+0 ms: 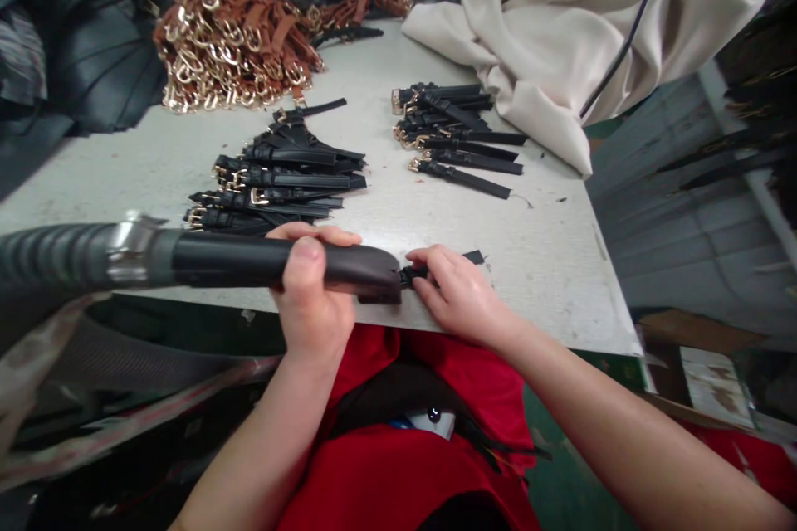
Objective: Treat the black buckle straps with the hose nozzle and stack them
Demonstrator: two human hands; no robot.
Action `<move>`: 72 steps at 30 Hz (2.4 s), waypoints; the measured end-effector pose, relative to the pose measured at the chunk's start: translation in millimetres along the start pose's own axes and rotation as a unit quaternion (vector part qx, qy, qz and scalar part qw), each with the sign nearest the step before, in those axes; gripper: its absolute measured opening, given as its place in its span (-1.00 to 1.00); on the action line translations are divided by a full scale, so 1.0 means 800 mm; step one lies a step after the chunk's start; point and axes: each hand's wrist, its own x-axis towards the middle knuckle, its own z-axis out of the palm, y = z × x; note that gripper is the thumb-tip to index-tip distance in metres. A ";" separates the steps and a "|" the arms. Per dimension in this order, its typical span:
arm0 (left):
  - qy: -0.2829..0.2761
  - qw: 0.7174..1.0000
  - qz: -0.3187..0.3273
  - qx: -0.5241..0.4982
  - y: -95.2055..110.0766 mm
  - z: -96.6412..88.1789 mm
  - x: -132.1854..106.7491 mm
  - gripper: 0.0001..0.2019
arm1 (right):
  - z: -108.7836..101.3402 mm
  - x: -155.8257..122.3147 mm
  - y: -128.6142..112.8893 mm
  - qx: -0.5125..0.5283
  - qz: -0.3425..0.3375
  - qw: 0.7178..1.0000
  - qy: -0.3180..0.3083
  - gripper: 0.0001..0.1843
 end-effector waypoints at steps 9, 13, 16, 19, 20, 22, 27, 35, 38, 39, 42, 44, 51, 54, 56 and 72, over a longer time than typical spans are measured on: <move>-0.023 0.998 -0.053 0.002 0.002 -0.007 0.003 -0.84 | -0.005 0.003 0.002 -0.076 0.019 0.997 -0.004 -0.80; -0.012 1.000 -0.024 0.010 -0.007 0.010 0.007 -0.85 | -0.012 0.006 0.006 -0.076 0.055 0.996 -0.014 -0.84; -0.030 0.998 -0.045 0.022 -0.008 0.012 0.011 -0.86 | -0.012 0.007 0.008 -0.068 0.058 0.996 -0.018 -0.81; -0.025 0.999 -0.035 0.023 -0.002 0.006 0.008 -0.88 | -0.009 0.006 0.008 -0.073 0.054 0.996 -0.010 -0.81; -0.020 0.999 -0.019 0.022 -0.002 0.006 0.006 -0.89 | -0.008 0.005 0.008 -0.077 0.052 0.996 -0.006 -0.82; -0.027 0.999 0.004 0.019 -0.004 0.010 0.001 -0.89 | -0.006 0.004 0.009 -0.083 0.051 0.995 0.007 -0.81; -0.074 0.996 -0.026 0.037 -0.005 0.012 -0.003 -0.82 | -0.003 0.004 0.010 -0.081 0.070 0.994 0.019 -0.73; -0.069 0.997 -0.024 0.035 -0.010 0.013 -0.007 -0.86 | -0.003 0.005 0.010 -0.077 0.085 0.993 0.027 -0.69; -0.070 0.995 -0.044 0.048 -0.002 0.003 -0.001 -0.86 | -0.001 0.006 0.010 -0.075 0.092 0.993 0.027 -0.70; -0.060 0.997 -0.036 0.044 0.001 0.000 -0.001 -0.87 | 0.000 0.006 0.010 -0.077 0.089 0.993 0.028 -0.71; -0.044 0.999 0.007 0.015 0.001 0.000 -0.005 -0.89 | 0.001 0.006 0.010 -0.085 0.081 0.993 0.032 -0.71; -0.068 0.998 0.013 0.006 -0.005 0.005 -0.009 -0.86 | 0.002 0.005 0.011 -0.089 0.083 0.992 0.034 -0.71; -0.065 0.998 -0.022 0.006 0.004 -0.011 -0.001 -0.84 | 0.002 0.006 0.011 -0.083 0.084 0.992 0.043 -0.75; -0.043 0.999 0.006 -0.003 0.000 -0.004 -0.006 -0.87 | 0.003 0.006 0.012 -0.086 0.077 0.992 0.046 -0.74; -0.054 0.998 -0.012 -0.006 -0.009 0.007 -0.008 -0.85 | 0.002 0.005 0.013 -0.092 0.079 0.992 0.046 -0.73; 0.053 0.998 -0.024 -0.029 0.015 -0.017 0.013 -0.86 | -0.005 0.002 0.006 -0.106 0.056 0.993 0.001 -0.76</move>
